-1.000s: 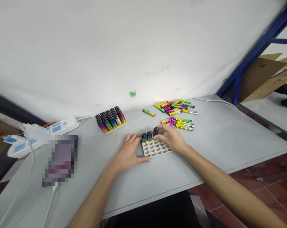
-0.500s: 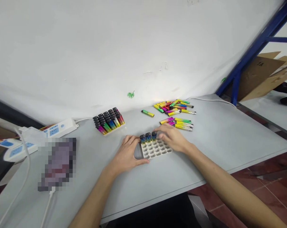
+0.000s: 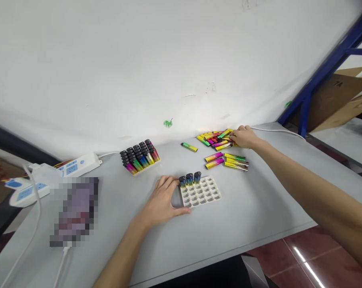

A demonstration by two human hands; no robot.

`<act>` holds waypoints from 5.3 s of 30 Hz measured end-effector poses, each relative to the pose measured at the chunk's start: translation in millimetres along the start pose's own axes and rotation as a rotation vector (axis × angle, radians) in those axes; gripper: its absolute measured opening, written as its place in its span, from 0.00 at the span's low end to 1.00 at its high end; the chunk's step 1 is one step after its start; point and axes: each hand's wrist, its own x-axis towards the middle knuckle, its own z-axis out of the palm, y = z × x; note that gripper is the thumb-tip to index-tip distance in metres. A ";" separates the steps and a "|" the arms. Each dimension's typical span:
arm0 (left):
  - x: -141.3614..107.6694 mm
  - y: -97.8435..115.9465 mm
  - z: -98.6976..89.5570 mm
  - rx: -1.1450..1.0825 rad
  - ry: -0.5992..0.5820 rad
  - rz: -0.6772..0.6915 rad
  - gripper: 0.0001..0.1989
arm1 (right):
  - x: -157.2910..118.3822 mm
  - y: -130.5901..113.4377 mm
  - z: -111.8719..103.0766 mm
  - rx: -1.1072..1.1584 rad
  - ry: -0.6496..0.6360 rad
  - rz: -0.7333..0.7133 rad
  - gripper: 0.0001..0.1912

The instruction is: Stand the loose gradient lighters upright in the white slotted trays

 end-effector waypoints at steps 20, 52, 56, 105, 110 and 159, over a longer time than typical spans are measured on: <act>-0.7 0.4 0.4 -0.001 0.022 0.002 0.32 | -62.2 9.3 -16.1 0.834 0.496 0.338 0.21; -0.1 -3.9 2.7 0.020 0.049 0.031 0.33 | -127.0 -154.8 -8.5 1.812 -0.014 0.159 0.29; 0.1 -4.5 3.1 0.015 0.053 0.035 0.33 | -128.2 -156.1 -7.7 1.828 0.005 0.146 0.25; -0.5 -3.5 2.0 0.025 0.015 -0.004 0.34 | -133.4 -158.5 -1.9 1.305 0.220 -0.054 0.22; -0.3 -4.1 1.7 0.021 0.017 0.007 0.33 | -130.4 -154.7 2.3 1.377 0.111 -0.136 0.15; -1.0 -3.4 -0.7 0.034 -0.004 -0.003 0.32 | -139.4 -150.5 -9.3 0.970 0.035 -0.326 0.15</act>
